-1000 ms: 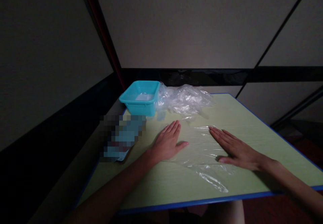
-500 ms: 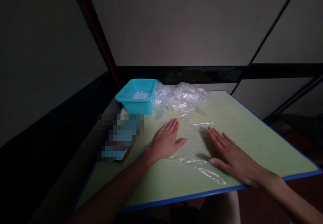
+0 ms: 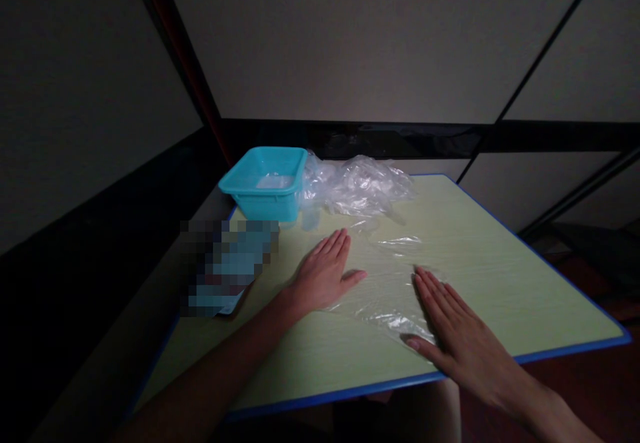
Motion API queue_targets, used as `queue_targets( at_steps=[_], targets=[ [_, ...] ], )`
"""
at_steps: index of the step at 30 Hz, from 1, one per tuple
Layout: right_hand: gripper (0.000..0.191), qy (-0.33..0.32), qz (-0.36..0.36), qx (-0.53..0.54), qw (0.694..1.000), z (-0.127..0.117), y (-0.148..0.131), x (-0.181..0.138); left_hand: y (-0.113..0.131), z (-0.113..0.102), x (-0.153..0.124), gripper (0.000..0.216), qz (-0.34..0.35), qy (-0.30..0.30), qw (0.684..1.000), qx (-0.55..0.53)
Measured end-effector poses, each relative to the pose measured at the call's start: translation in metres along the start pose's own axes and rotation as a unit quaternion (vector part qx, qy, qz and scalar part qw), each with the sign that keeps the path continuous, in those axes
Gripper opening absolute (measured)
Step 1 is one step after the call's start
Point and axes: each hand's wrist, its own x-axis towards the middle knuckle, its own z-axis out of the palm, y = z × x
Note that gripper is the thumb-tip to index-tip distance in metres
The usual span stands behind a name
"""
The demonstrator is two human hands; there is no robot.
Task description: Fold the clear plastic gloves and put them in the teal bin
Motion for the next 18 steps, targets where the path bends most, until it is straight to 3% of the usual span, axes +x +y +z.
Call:
queue_targets(
  at_steps=[18],
  targets=[
    [0.095,0.008,-0.019,0.000,1.000,-0.0022,0.0053,-0.0058,-0.0004,-0.0006,0.0001,0.074,0.000,-0.007,1.000,0.010]
  ],
)
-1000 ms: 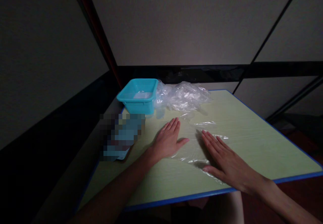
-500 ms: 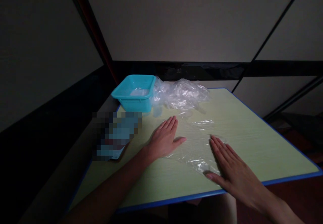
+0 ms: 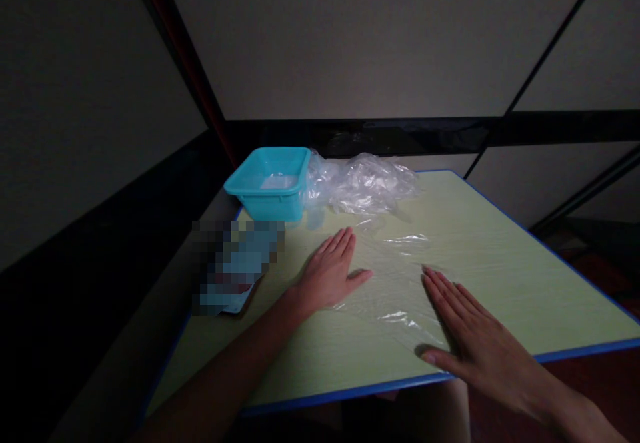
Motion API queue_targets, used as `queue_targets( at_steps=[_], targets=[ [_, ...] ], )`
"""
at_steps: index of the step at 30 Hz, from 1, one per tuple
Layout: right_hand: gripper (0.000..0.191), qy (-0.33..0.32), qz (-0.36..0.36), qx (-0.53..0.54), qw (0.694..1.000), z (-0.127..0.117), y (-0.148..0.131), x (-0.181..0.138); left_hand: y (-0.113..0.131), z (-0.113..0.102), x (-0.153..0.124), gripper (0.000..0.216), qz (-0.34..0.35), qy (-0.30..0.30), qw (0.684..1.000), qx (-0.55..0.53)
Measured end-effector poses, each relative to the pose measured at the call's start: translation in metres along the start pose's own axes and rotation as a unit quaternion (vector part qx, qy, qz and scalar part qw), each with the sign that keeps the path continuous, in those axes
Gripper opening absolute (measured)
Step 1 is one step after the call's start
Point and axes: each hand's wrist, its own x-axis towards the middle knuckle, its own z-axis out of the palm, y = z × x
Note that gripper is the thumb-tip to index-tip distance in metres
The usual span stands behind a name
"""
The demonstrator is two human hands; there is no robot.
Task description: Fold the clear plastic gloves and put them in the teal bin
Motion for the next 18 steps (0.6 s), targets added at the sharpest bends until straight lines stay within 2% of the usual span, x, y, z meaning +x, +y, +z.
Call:
queue_targets(
  at_steps=[11,16,18],
  targets=[
    [0.096,0.000,-0.002,0.048,0.999,-0.004,0.005,-0.006,0.001,0.000,0.000,0.075,-0.004,-0.007,1.000,0.007],
    [0.072,-0.001,0.007,0.057,0.998,-0.009,0.003,-0.006,0.001,0.000,0.001,0.074,0.000,-0.003,1.000,0.010],
    [0.070,-0.003,0.002,0.039,0.999,-0.008,0.002,-0.005,0.001,0.000,0.001,0.073,0.000,0.000,1.000,0.010]
  ],
)
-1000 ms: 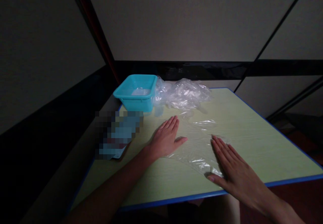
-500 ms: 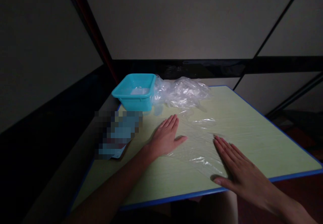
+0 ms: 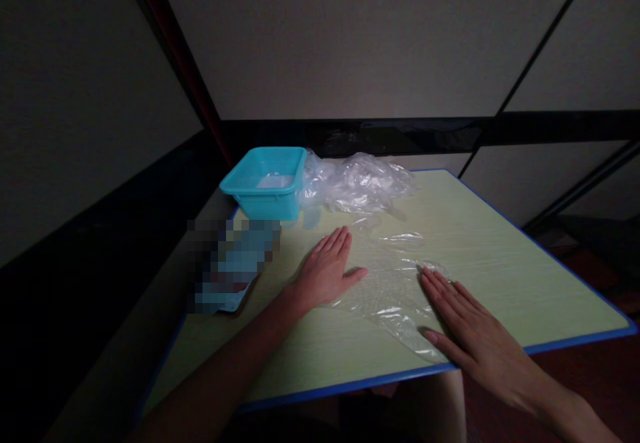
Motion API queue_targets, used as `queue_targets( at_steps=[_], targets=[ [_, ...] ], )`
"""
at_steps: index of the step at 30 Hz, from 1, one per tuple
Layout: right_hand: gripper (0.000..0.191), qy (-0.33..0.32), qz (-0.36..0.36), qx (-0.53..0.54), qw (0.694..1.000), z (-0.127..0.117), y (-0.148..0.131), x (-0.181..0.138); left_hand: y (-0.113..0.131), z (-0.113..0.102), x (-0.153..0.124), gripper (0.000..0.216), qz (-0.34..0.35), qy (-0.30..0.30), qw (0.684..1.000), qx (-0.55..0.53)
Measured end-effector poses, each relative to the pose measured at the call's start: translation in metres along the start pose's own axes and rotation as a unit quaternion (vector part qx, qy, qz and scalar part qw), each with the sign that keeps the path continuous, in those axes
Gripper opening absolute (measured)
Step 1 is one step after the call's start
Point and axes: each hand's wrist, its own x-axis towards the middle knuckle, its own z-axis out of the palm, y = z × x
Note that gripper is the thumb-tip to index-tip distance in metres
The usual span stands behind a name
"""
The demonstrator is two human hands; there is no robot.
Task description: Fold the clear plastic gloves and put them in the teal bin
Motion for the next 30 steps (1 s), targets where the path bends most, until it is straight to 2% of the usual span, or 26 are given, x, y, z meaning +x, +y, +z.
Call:
queue_targets(
  at_steps=[8,24,30],
  targets=[
    [0.081,0.000,-0.022,-0.035,0.999,0.004,0.003,0.000,0.000,-0.003,-0.001,0.072,-0.001,-0.013,1.000,0.005],
    [0.082,-0.007,-0.022,-0.023,0.999,0.004,0.005,-0.002,-0.010,-0.004,-0.001,0.074,0.026,-0.018,0.999,-0.002],
    [0.081,-0.005,-0.014,0.003,1.000,0.005,0.004,-0.001,-0.030,-0.003,-0.008,0.072,0.010,-0.012,1.000,0.005]
  ],
)
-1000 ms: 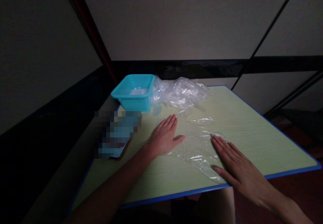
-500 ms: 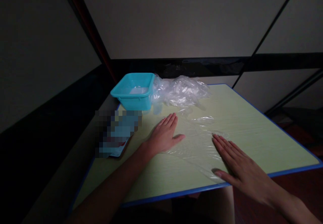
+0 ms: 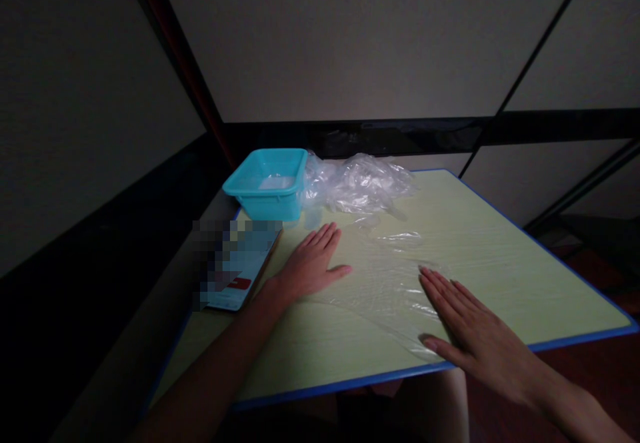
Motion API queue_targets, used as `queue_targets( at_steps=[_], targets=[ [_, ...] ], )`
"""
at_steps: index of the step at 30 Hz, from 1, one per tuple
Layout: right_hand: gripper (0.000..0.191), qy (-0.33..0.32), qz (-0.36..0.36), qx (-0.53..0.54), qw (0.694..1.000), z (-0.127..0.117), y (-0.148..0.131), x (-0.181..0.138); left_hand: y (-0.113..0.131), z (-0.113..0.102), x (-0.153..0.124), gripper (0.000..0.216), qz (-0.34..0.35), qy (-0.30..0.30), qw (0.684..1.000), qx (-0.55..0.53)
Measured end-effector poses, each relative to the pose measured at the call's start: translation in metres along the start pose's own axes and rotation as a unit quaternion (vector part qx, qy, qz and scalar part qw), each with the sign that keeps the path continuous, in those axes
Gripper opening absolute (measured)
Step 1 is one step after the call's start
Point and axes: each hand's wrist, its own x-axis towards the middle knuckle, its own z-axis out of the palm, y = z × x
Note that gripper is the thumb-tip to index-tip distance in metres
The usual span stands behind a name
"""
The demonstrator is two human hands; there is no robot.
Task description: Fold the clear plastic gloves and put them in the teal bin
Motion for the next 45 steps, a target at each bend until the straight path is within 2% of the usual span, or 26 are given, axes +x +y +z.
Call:
queue_targets(
  at_steps=[3,5,7,10,13,16,19,26,38,45],
  targets=[
    [0.081,0.003,0.000,-0.004,1.000,0.000,0.000,0.001,-0.005,-0.004,-0.002,0.073,-0.006,0.005,1.000,0.004],
    [0.082,0.005,-0.001,-0.010,1.000,0.000,0.000,0.001,0.004,-0.012,-0.001,0.075,-0.007,0.016,1.000,0.005],
    [0.083,0.009,-0.005,-0.012,1.000,0.001,0.000,0.001,0.026,-0.021,0.002,0.076,0.003,0.034,0.999,-0.002],
    [0.082,0.015,-0.011,-0.011,1.000,0.003,0.001,0.000,0.073,-0.029,0.008,0.075,0.063,0.032,0.997,-0.027],
    [0.081,0.019,-0.014,-0.011,1.000,0.005,0.002,-0.001,0.116,-0.021,0.014,0.074,0.107,0.032,0.993,-0.050],
    [0.081,0.023,-0.014,-0.006,1.000,0.006,0.003,0.000,0.134,-0.007,0.015,0.071,0.091,0.019,0.993,-0.068],
    [0.082,0.023,-0.019,-0.012,0.999,0.005,0.002,0.000,0.130,0.000,0.013,0.073,0.069,0.005,0.994,-0.084],
    [0.081,0.016,-0.002,-0.002,1.000,0.004,0.002,-0.001,0.099,0.001,0.002,0.070,0.014,0.012,0.998,-0.052],
    [0.082,0.009,0.002,-0.002,1.000,0.002,0.000,0.000,0.027,0.004,-0.029,0.059,-0.096,0.035,0.995,0.007],
    [0.081,0.009,0.005,-0.001,1.000,0.003,0.001,-0.001,0.022,0.001,-0.036,0.062,-0.102,0.033,0.994,0.007]
  ],
)
